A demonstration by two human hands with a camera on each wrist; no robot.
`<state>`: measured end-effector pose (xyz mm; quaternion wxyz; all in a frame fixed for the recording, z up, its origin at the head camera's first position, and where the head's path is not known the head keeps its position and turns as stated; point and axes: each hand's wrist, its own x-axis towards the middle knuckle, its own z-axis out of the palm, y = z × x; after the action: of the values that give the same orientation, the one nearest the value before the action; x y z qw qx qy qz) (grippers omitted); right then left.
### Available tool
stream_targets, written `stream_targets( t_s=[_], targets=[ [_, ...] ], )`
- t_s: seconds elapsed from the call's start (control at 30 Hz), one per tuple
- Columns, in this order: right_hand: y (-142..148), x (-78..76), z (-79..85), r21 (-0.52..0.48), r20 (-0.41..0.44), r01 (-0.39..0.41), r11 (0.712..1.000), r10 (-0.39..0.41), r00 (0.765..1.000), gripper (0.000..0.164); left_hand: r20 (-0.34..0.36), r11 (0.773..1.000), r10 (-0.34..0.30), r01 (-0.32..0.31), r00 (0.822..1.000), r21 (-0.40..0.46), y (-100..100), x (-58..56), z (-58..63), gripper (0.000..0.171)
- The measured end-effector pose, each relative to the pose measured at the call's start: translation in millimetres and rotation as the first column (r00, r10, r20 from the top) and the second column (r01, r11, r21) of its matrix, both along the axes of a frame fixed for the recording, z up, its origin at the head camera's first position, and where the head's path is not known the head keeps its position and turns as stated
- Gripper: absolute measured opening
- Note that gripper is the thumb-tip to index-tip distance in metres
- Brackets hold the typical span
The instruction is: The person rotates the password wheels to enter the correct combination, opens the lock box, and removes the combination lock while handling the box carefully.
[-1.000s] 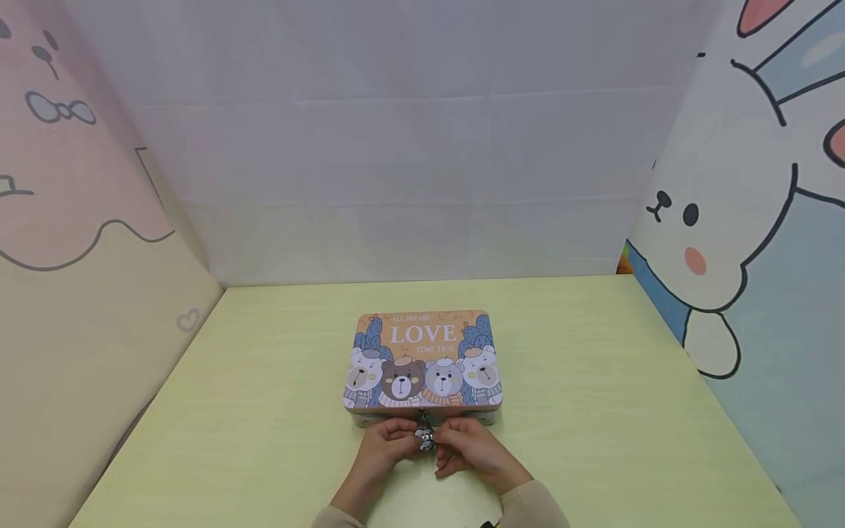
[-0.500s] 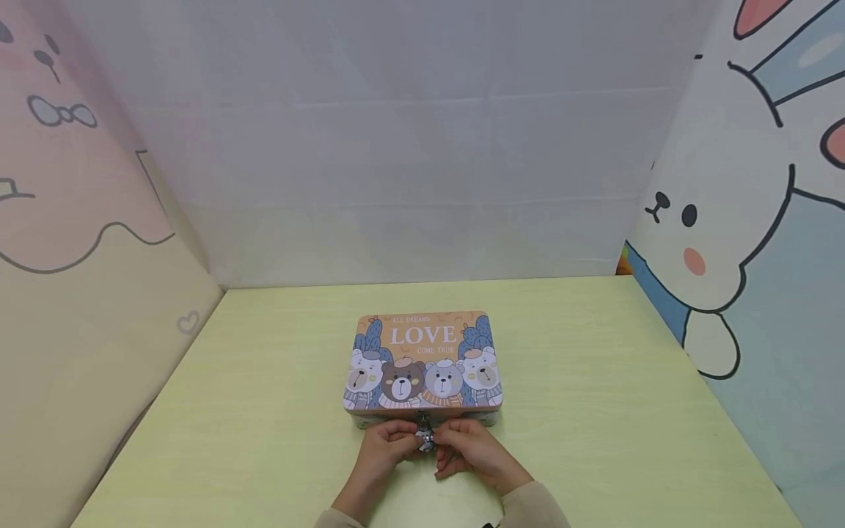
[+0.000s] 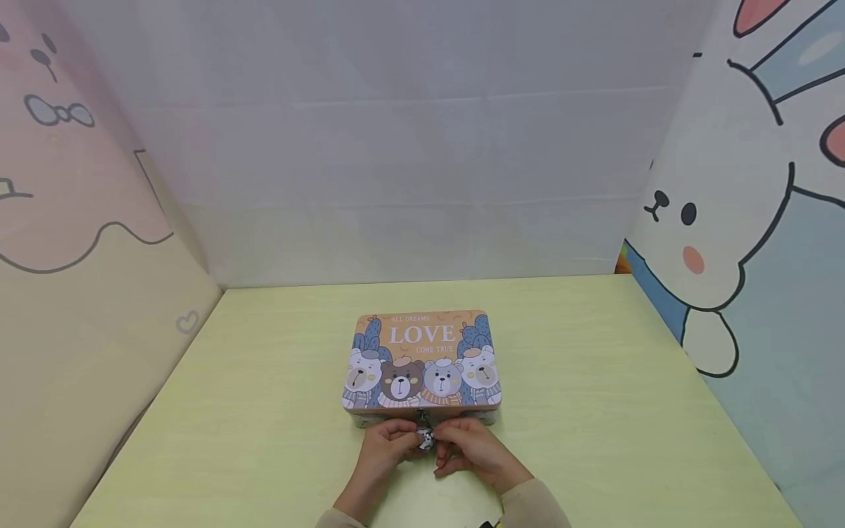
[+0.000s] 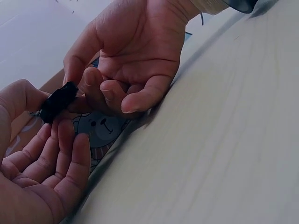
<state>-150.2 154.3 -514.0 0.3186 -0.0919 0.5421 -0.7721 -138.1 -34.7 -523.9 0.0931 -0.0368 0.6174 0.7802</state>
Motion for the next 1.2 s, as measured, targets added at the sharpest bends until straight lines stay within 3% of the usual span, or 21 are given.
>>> stream_targets(
  t_s=[0.47, 1.2],
  targets=[
    [-1.6, -2.4, -0.8, 0.025, 0.002, 0.004, 1.0, -0.004, 1.0, 0.023, 0.063, 1.0, 0.025, -0.024, 0.998, -0.012, 4.5, -3.9, -3.1, 0.005],
    [-3.7, -1.9, 1.3, 0.052, -0.013, 0.011, 0.999, -0.01, 1.0, 0.026, 0.081, 0.997, -0.031, 0.026, 0.996, 0.07, 1.8, -3.2, 0.3, 0.01]
  ],
)
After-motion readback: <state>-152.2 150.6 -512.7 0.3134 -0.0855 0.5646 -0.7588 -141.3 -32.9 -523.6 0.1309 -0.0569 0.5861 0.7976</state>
